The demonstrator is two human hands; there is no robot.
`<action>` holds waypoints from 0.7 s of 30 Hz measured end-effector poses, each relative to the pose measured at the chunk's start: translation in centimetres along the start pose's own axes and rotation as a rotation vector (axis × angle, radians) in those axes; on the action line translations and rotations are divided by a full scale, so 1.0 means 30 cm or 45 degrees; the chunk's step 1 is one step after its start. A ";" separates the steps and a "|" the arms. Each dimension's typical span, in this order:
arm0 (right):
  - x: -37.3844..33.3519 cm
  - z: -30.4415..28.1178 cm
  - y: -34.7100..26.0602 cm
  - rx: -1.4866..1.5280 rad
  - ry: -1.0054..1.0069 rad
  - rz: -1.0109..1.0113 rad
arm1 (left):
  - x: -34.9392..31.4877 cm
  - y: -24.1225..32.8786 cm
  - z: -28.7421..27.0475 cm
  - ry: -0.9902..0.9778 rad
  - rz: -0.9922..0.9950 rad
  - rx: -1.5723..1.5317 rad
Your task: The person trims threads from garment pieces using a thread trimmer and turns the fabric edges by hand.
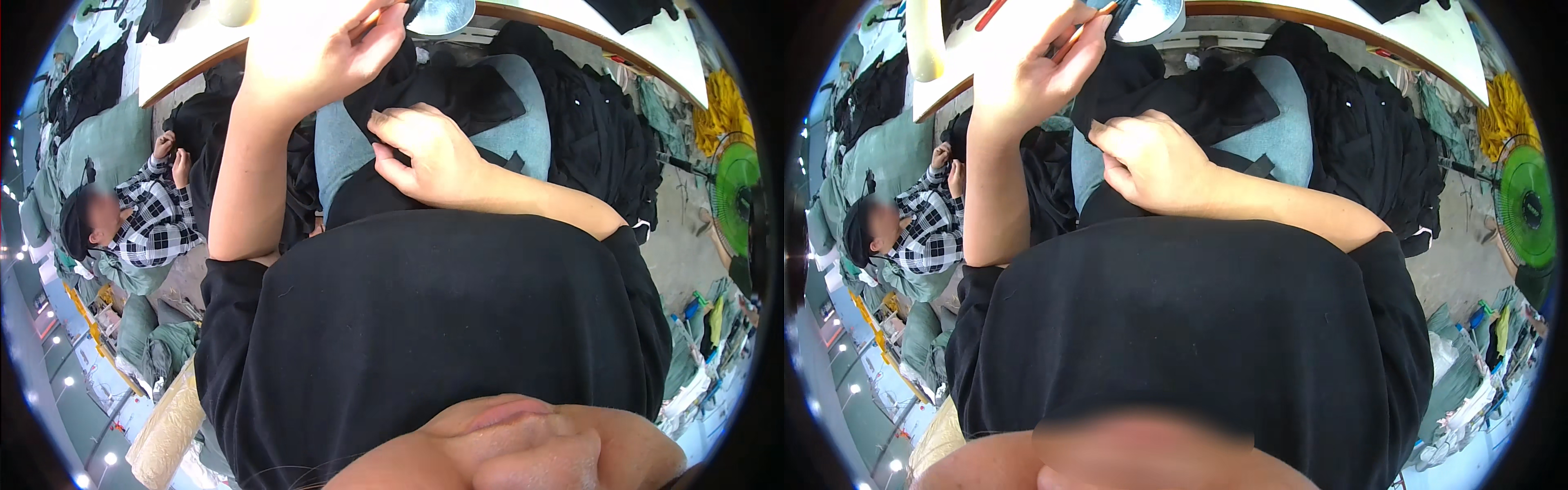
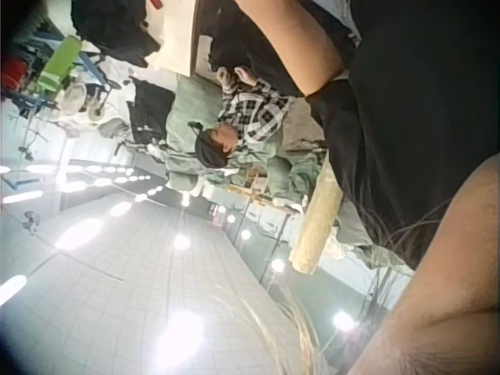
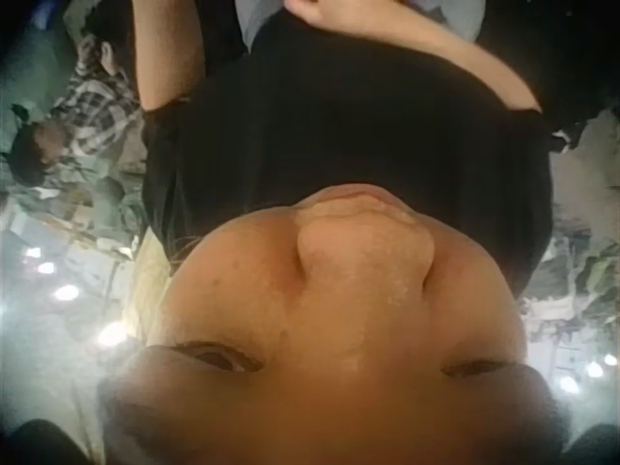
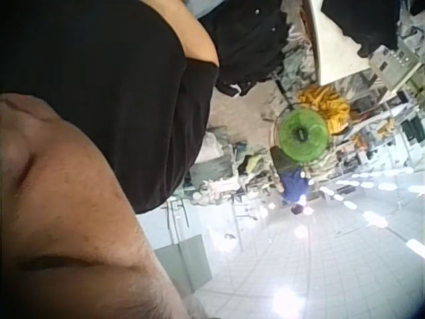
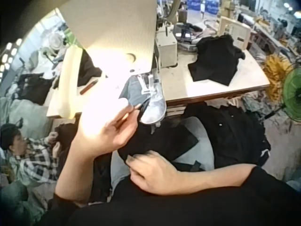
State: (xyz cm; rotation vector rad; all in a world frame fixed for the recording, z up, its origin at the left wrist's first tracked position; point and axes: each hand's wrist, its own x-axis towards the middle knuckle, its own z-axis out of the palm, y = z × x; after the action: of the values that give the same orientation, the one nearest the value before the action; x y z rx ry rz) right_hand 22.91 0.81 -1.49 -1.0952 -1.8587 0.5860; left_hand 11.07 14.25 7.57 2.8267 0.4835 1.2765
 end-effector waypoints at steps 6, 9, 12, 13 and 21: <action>-0.001 0.006 0.009 0.035 0.020 0.054 | -0.002 -0.023 -0.003 -0.157 -0.093 -0.001; 0.008 0.008 0.011 0.079 0.048 0.073 | 0.024 -0.039 0.054 0.045 0.121 -0.079; 0.028 -0.009 0.014 0.120 0.099 0.096 | -0.014 -0.057 0.063 0.012 -0.065 -0.300; 0.020 -0.010 0.018 0.104 0.159 0.131 | -0.044 -0.063 0.074 -0.017 -0.398 -0.607; 0.086 0.043 0.077 0.188 0.542 0.299 | -0.143 -0.011 0.056 0.002 -0.675 -0.750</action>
State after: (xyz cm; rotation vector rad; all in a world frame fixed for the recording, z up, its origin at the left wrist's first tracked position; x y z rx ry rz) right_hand 22.24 4.24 -2.69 -1.2383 -1.3130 0.5615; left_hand 9.56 13.57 3.28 2.0326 0.6638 1.0796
